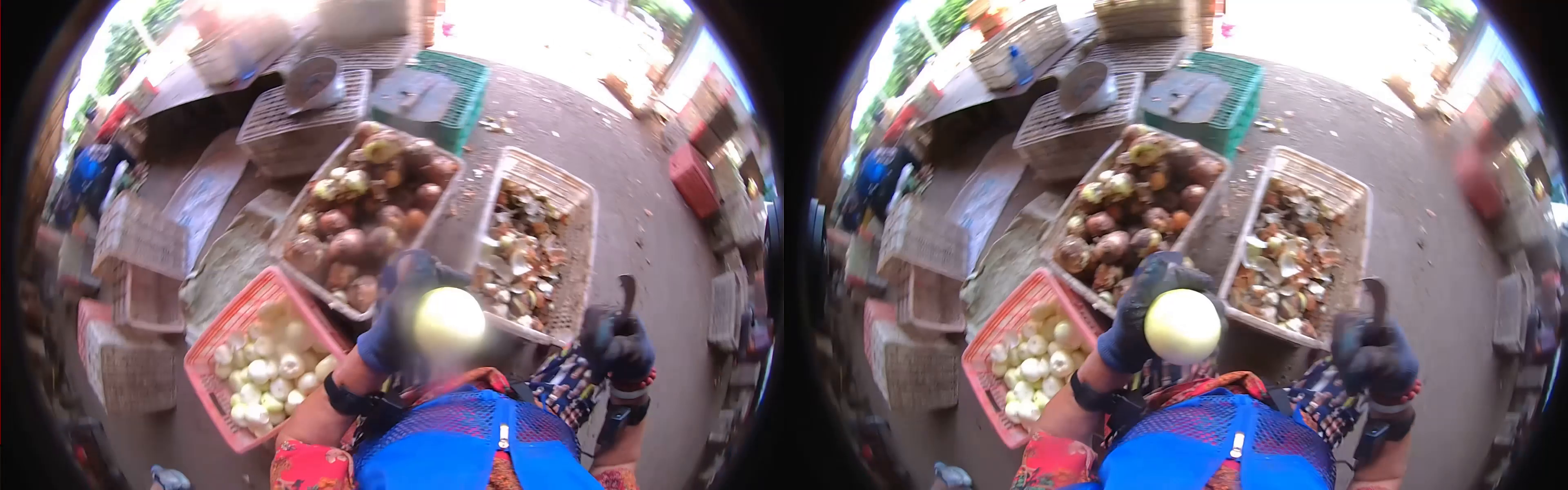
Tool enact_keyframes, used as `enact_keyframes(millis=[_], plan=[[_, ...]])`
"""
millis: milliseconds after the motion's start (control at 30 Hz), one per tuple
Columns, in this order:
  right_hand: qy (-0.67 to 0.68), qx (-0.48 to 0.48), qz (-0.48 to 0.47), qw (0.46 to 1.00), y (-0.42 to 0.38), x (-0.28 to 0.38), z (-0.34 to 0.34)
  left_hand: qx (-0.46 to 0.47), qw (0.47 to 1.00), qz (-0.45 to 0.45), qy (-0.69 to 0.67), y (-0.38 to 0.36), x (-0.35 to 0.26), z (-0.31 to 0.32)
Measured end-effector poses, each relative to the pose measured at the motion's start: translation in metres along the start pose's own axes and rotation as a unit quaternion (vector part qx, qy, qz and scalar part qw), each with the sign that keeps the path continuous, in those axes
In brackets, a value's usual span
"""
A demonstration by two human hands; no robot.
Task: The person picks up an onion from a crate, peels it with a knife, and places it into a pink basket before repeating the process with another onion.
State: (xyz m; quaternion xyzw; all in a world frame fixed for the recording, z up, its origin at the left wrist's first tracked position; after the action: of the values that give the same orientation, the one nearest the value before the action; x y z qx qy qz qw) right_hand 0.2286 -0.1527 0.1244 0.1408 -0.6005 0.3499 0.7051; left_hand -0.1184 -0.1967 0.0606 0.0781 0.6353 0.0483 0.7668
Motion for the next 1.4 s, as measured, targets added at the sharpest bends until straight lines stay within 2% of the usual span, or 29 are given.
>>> enact_keyframes(millis=[33,100,133,167,200,233,267,300,333,367,400,433,467,500,600,667,700,800,867,933,1000,1033,1233,1400], plan=[[0.024,-0.146,-0.031,0.989,0.0,-0.033,-0.03,-0.043,0.997,-0.021,-0.058,-0.011,-0.003,-0.015],[0.236,-0.137,-0.013,0.962,0.004,-0.062,-0.083,-0.156,0.982,0.011,-0.107,-0.052,0.005,-0.059],[0.219,-0.163,-0.033,0.961,0.006,-0.071,-0.103,-0.174,0.965,0.125,0.153,-0.073,0.001,-0.079],[0.243,-0.264,-0.022,0.933,-0.002,-0.083,-0.128,-0.194,0.968,0.087,0.13,-0.099,0.003,-0.106],[0.315,-0.277,-0.026,0.907,-0.012,-0.098,-0.153,-0.257,0.952,-0.013,-0.168,-0.127,0.012,-0.133],[0.378,-0.264,-0.065,0.885,-0.016,-0.09,-0.145,-0.329,0.866,-0.059,-0.373,-0.155,0.023,-0.16],[0.405,-0.242,-0.093,0.877,-0.022,-0.092,-0.157,-0.388,0.826,-0.071,-0.403,-0.185,0.029,-0.185],[0.431,-0.222,-0.123,0.866,-0.03,-0.095,-0.177,-0.483,0.788,-0.101,-0.368,-0.216,0.025,-0.201],[0.456,-0.205,-0.157,0.852,-0.034,-0.097,-0.187,-0.581,0.73,-0.092,-0.349,-0.245,0.029,-0.224],[0.459,-0.203,-0.155,0.851,-0.033,-0.097,-0.184,-0.564,0.74,-0.06,-0.362,-0.284,0.046,-0.256],[0.443,-0.196,-0.147,0.863,-0.028,-0.094,-0.179,-0.588,0.75,-0.049,-0.299,-0.313,0.051,-0.277],[0.426,-0.188,-0.139,0.874,-0.022,-0.092,-0.174,-0.648,0.673,-0.028,-0.354,-0.358,0.078,-0.312],[0.41,-0.178,-0.129,0.885,-0.017,-0.091,-0.168,-0.791,0.545,-0.017,-0.278,-0.362,0.071,-0.306],[0.402,-0.18,-0.12,0.89,-0.015,-0.089,-0.162,-0.772,0.588,0.019,-0.241,-0.418,0.105,-0.337],[0.396,-0.172,-0.115,0.895,-0.008,-0.088,-0.152,-0.847,0.512,-0.006,-0.142,-0.423,0.106,-0.303],[0.415,-0.156,-0.137,0.886,-0.012,-0.094,-0.159,-0.842,0.51,-0.018,-0.173,-0.413,0.121,-0.291],[0.392,-0.182,-0.14,0.891,-0.015,-0.096,-0.164,-0.83,0.521,-0.049,-0.192,-0.408,0.131,-0.288],[0.377,-0.204,-0.129,0.894,-0.019,-0.097,-0.17,-0.806,0.57,-0.14,-0.08,-0.372,0.154,-0.285],[0.376,-0.214,-0.124,0.893,-0.021,-0.099,-0.171,-0.766,0.622,-0.16,0.005,-0.347,0.158,-0.288],[0.367,-0.225,-0.119,0.895,-0.021,-0.099,-0.172,-0.739,0.561,-0.266,0.261,-0.337,0.151,-0.302],[0.361,-0.237,-0.114,0.895,-0.024,-0.098,-0.171,-0.649,0.456,-0.353,0.496,-0.324,0.142,-0.32],[0.358,-0.244,-0.111,0.894,-0.023,-0.099,-0.171,-0.625,0.481,-0.426,0.444,-0.325,0.134,-0.334],[0.345,-0.284,-0.08,0.891,-0.012,-0.095,-0.166,-0.566,0.503,-0.492,0.43,-0.333,0.144,-0.388],[0.336,-0.303,-0.064,0.89,0.001,-0.092,-0.158,-0.543,0.516,-0.519,0.412,-0.333,0.138,-0.398]])
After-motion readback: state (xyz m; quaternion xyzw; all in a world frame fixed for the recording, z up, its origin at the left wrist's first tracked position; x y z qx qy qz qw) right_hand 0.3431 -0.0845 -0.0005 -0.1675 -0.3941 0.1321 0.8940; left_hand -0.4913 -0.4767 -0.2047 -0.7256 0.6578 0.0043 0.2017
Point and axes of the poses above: each hand's wrist, its own y-axis towards the middle knuckle, its own z-axis out of the palm, x = y × z, the point moved 1 cm from there along y, towards the middle knuckle, and after that the axes turned 4 degrees about z, right-handed, at the moved point
